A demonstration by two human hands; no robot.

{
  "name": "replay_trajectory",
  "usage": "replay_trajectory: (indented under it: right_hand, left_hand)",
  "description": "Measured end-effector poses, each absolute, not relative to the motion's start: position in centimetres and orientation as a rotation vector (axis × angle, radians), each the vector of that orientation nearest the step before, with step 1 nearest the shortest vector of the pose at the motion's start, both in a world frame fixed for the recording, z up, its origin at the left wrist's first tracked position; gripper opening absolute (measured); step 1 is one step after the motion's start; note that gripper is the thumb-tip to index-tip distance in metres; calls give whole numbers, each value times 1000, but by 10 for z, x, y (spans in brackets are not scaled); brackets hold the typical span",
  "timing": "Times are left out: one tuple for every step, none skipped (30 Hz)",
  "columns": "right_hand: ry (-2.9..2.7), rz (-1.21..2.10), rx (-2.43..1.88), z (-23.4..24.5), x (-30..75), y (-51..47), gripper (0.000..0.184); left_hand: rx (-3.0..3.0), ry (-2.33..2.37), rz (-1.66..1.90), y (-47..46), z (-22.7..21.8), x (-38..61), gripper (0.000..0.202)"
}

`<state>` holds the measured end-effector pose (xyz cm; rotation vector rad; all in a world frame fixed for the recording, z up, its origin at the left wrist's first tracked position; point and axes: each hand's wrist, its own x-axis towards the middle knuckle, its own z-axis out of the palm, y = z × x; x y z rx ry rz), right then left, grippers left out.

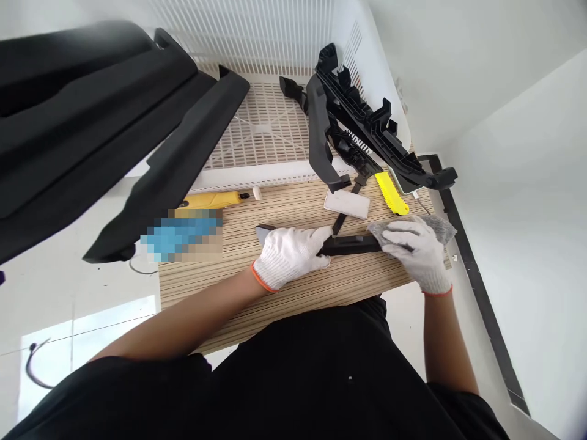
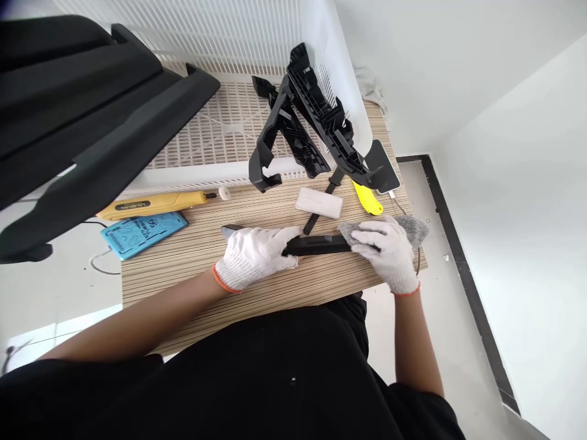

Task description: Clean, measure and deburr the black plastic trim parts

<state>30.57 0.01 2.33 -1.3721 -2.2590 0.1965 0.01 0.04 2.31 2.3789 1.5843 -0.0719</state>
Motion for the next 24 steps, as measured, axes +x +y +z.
replay_trajectory:
  right_hand:
    - [-2278, 199, -1357, 20, 294, -2, 16]
    - [-2308, 209, -1330, 18, 279, -4, 15]
    - [-2356, 221, -1303, 16, 264, -5, 14]
    - [-2406, 230, -1291, 15, 251, -5, 16]
    - [-2443, 245, -1279, 16, 242, -4, 18]
    - [-2478, 263, -1274, 17, 238, -3, 19]
    - [-2506, 283, -1276, 19, 239, -2, 20]
    - [-2527, 309, -1283, 22, 245, 0, 19]
    - [-2546, 338, -1289, 24, 253, 1, 18]
    - [-2563, 370, -1294, 26, 261, 3, 16]
    - [-2574, 398, -1296, 28, 266, 4, 15]
    - [-2578, 413, -1300, 29, 269, 4, 14]
    - [-2577, 415, -1304, 30, 267, 4, 14]
    - [-2574, 406, -1307, 31, 261, 4, 14]
    - [-2569, 390, -1316, 31, 252, 4, 15]
    - [-2562, 375, -1331, 30, 242, 4, 16]
    - [-2560, 369, -1337, 30, 233, 4, 17]
    - [-2564, 374, -1332, 30, 227, 4, 18]
    - [-2568, 382, -1318, 30, 225, 4, 18]
    - [-2569, 391, -1305, 31, 228, 5, 17]
    - [-2567, 402, -1290, 32, 236, 6, 16]
    - [-2558, 413, -1279, 32, 247, 6, 14]
    - [-2542, 431, -1286, 32, 260, 7, 12]
    - [-2515, 451, -1299, 31, 273, 7, 11]
  left_hand:
    - [2389, 1569, -66, 0, 22, 0, 47]
    - [2400, 1550, -56, -1, 20, 0, 46]
    - [2411, 1530, -41, -1, 18, 0, 46]
    - [2420, 1511, -22, -1, 17, 0, 45]
    - [2425, 1499, -4, -2, 16, 0, 45]
    - [2428, 1499, 11, -2, 15, 0, 45]
    - [2429, 1503, 21, -2, 14, 0, 44]
    - [2429, 1503, 22, -2, 15, 1, 44]
    - [2430, 1503, 18, -2, 15, 1, 43]
    - [2434, 1497, 12, -2, 16, 2, 42]
    - [2440, 1489, 7, -3, 17, 3, 42]
    - [2446, 1483, 4, -3, 18, 4, 42]
    - [2450, 1483, 4, -3, 19, 4, 42]
    - [2453, 1491, 4, -3, 20, 5, 41]
    - [2452, 1500, 3, -4, 21, 5, 40]
    - [2450, 1506, -3, -4, 22, 5, 40]
    - [2447, 1509, -10, -4, 23, 4, 39]
    - [2446, 1505, -16, -4, 24, 4, 39]
    - [2446, 1496, -20, -4, 24, 4, 39]
    - [2445, 1488, -21, -4, 24, 3, 39]
    - [2442, 1481, -24, -3, 24, 3, 40]
    - [2436, 1479, -25, -3, 23, 2, 41]
    - [2429, 1483, -23, -3, 23, 2, 42]
    - [2422, 1490, -18, -2, 22, 2, 43]
